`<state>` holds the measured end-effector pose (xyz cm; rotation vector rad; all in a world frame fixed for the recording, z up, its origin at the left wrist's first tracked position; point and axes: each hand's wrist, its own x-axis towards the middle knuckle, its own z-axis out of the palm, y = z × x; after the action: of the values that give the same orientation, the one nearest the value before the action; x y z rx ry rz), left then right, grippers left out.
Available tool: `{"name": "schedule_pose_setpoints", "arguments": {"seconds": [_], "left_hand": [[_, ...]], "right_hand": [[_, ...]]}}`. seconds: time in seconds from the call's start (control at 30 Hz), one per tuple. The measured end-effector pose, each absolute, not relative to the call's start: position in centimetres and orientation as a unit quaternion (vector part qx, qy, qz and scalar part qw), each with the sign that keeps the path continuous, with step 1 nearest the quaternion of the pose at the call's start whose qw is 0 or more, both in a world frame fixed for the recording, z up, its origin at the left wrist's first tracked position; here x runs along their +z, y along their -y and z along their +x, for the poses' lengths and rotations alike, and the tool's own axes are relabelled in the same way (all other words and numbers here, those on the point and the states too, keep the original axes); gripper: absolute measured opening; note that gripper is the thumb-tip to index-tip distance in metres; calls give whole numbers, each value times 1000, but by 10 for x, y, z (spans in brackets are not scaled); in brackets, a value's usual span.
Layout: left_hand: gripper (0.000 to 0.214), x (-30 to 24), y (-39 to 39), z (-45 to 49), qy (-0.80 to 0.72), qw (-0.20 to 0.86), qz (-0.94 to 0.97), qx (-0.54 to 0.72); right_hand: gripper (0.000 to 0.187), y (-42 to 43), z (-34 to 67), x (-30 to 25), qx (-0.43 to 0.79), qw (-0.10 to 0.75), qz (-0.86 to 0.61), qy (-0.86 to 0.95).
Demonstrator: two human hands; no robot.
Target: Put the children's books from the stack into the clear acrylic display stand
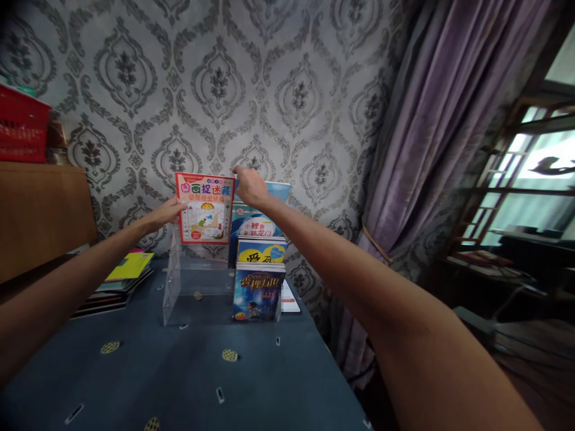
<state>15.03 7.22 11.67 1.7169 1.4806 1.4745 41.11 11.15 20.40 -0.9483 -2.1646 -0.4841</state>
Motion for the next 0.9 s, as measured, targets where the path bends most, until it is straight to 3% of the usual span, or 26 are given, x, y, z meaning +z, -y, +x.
{"name": "schedule_pose_setpoints", "arguments": {"seconds": [0.67,0.9], "left_hand": [[55,106,-88,145,-464,212,640,575],[54,106,-77,125,-496,193,622,574]], "right_hand": [[54,-99,413,199,-175,381,-362,832],[46,-70,409,163,-140,415,-288,851]]}}
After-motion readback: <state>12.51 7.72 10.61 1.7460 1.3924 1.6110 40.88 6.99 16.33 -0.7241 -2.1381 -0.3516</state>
